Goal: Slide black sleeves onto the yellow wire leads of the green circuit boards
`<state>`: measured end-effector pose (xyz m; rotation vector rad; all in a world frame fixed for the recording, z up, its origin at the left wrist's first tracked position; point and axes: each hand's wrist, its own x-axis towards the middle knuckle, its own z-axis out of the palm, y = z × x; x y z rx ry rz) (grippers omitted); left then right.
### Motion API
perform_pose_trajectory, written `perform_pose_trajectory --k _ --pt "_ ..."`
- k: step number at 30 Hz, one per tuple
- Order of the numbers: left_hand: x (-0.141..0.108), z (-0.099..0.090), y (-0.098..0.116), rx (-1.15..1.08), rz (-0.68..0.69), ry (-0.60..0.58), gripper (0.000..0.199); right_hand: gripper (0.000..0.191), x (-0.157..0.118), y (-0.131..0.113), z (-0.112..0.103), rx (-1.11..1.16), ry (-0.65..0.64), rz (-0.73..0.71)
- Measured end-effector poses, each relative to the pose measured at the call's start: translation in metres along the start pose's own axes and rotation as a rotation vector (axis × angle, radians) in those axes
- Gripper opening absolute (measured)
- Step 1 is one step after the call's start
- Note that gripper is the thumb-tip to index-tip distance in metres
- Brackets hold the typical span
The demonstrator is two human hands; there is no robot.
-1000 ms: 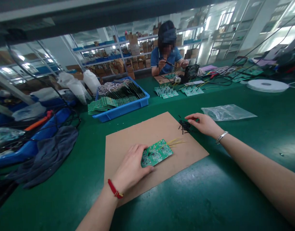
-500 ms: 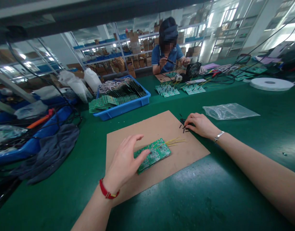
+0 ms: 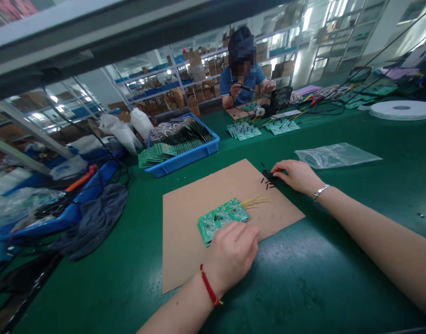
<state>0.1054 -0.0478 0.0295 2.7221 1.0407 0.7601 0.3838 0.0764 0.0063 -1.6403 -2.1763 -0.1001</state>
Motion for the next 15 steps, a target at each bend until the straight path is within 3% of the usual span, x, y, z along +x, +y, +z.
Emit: perform_pose_trajectory --k 3,8,15 --pt "0.017 0.014 0.001 0.083 -0.063 -0.108 0.019 0.017 -0.001 0.000 0.000 -0.030 -0.035 0.018" --pt "0.054 0.018 -0.020 0.307 -0.257 -0.211 0.022 0.017 -0.001 0.001 0.001 -0.054 -0.136 0.057" --pt "0.068 0.024 -0.035 0.333 -0.316 -0.252 0.024 0.019 0.000 0.000 -0.005 -0.057 -0.044 0.086"
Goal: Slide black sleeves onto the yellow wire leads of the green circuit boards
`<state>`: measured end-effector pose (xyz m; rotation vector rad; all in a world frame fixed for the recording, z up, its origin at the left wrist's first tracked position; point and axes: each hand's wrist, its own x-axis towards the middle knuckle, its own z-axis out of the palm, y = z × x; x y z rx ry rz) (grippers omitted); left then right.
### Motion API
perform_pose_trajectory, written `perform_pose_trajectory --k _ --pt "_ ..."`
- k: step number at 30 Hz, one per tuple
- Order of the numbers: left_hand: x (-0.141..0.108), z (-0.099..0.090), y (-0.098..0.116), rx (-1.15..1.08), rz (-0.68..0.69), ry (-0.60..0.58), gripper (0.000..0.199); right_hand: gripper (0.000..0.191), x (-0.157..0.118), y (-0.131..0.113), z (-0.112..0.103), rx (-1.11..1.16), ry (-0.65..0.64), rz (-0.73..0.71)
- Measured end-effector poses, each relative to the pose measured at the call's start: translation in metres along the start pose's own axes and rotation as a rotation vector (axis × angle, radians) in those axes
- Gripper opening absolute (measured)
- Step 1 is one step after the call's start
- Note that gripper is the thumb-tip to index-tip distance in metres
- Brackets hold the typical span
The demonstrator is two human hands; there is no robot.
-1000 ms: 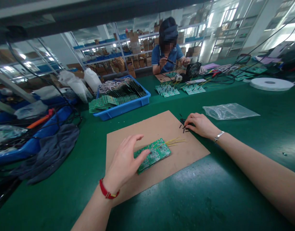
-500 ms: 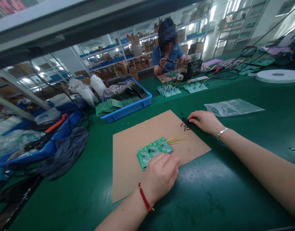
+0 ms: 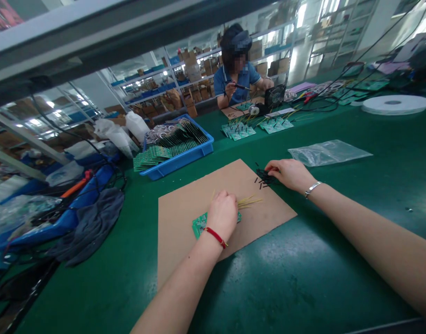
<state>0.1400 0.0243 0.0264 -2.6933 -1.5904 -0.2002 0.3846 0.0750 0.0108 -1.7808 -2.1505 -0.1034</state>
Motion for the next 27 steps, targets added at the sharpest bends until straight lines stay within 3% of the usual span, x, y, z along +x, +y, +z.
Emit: perform_pose_trajectory --k 5,11,13,16,19,22,27 --pt "-0.002 0.000 0.001 -0.015 -0.054 0.004 0.023 0.020 0.000 0.001 0.003 0.077 0.019 0.033" --pt "-0.005 -0.001 -0.002 -0.082 -0.092 0.071 0.020 0.021 0.001 -0.001 0.003 0.343 0.099 0.104" --pt "-0.008 -0.002 -0.003 -0.158 -0.111 0.119 0.018 0.020 0.001 -0.011 0.001 0.573 0.123 0.150" --pt "-0.015 -0.004 -0.003 -0.374 -0.160 0.163 0.016 0.020 -0.006 -0.041 0.000 1.135 0.090 0.265" --pt "-0.021 -0.002 -0.002 -0.632 -0.171 0.198 0.017 0.021 -0.018 -0.075 0.004 1.609 -0.054 0.379" --pt "-0.021 0.006 0.000 -0.882 -0.185 0.227 0.017 0.022 -0.028 -0.098 0.009 1.809 -0.148 0.459" --pt "-0.016 0.023 0.001 -1.157 -0.274 0.270 0.016 0.023 -0.032 -0.101 0.014 1.869 -0.118 0.513"
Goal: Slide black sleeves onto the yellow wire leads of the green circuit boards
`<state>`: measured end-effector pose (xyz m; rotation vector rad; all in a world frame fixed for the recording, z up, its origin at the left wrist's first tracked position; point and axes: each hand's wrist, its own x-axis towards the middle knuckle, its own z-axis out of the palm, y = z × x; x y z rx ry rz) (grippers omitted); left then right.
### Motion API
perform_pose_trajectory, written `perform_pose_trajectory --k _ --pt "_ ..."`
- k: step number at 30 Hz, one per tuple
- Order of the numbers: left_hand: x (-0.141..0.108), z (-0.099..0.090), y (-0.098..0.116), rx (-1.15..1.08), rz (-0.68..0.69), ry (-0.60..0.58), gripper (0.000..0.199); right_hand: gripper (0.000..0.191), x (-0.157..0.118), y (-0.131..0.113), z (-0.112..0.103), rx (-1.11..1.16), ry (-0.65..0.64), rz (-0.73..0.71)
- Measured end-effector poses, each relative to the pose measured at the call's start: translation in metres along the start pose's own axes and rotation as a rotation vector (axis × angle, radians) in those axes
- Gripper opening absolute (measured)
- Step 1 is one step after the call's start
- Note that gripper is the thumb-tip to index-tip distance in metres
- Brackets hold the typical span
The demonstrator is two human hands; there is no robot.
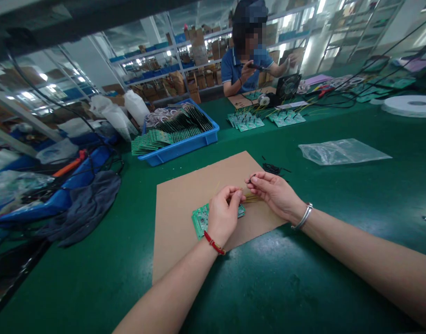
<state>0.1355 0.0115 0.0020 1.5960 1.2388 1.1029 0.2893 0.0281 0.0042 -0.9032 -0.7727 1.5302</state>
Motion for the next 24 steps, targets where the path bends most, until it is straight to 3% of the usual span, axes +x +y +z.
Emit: perform_pose_trajectory --k 24 --pt "-0.0005 -0.0016 0.0044 0.007 -0.007 0.002 0.017 0.024 0.0027 0.0030 -0.0030 -0.109 0.008 -0.065"
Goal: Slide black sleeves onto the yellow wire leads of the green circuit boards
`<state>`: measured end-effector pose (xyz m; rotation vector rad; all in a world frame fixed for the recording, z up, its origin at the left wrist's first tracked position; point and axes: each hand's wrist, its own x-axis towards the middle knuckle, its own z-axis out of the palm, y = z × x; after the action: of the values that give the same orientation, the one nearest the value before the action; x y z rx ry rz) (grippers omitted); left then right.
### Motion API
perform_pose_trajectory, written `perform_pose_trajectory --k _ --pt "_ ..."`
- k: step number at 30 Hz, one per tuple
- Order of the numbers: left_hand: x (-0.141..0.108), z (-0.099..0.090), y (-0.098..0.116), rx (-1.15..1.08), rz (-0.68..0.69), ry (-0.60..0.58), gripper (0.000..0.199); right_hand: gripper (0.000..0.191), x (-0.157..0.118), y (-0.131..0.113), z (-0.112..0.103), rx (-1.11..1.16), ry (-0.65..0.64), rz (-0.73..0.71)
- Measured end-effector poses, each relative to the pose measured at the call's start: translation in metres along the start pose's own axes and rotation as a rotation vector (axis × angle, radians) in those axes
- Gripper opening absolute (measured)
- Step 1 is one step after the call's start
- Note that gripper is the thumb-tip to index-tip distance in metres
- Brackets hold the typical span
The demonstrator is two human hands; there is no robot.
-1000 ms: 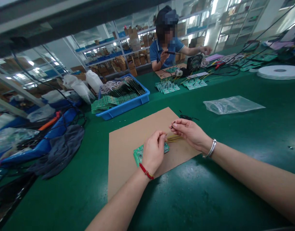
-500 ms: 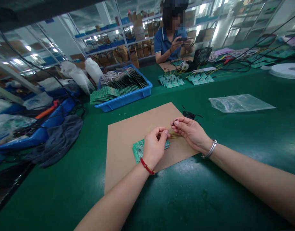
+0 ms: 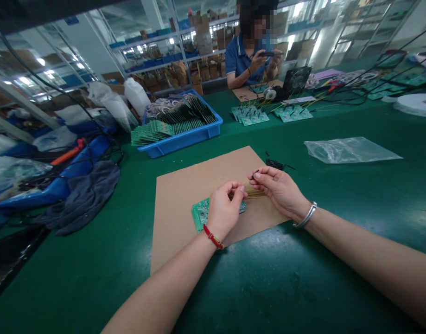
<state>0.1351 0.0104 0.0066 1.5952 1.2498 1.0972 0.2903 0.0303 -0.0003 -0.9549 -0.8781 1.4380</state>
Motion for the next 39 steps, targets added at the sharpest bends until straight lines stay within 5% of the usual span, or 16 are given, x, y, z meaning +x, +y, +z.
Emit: perform_pose_trajectory --k 6,18,39 --pt "0.0008 0.0004 -0.0020 0.001 0.014 -0.013 0.017 0.025 -0.0020 0.0004 0.0013 -0.073 -0.043 0.031" --pt "0.0012 0.0007 -0.0023 -0.027 0.015 -0.026 0.017 0.016 -0.0022 0.0043 0.0008 0.135 -0.081 0.155" --pt "-0.0016 0.0005 -0.0020 0.001 0.041 -0.022 0.014 0.025 -0.0045 0.0060 0.0045 -0.026 -0.109 0.087"
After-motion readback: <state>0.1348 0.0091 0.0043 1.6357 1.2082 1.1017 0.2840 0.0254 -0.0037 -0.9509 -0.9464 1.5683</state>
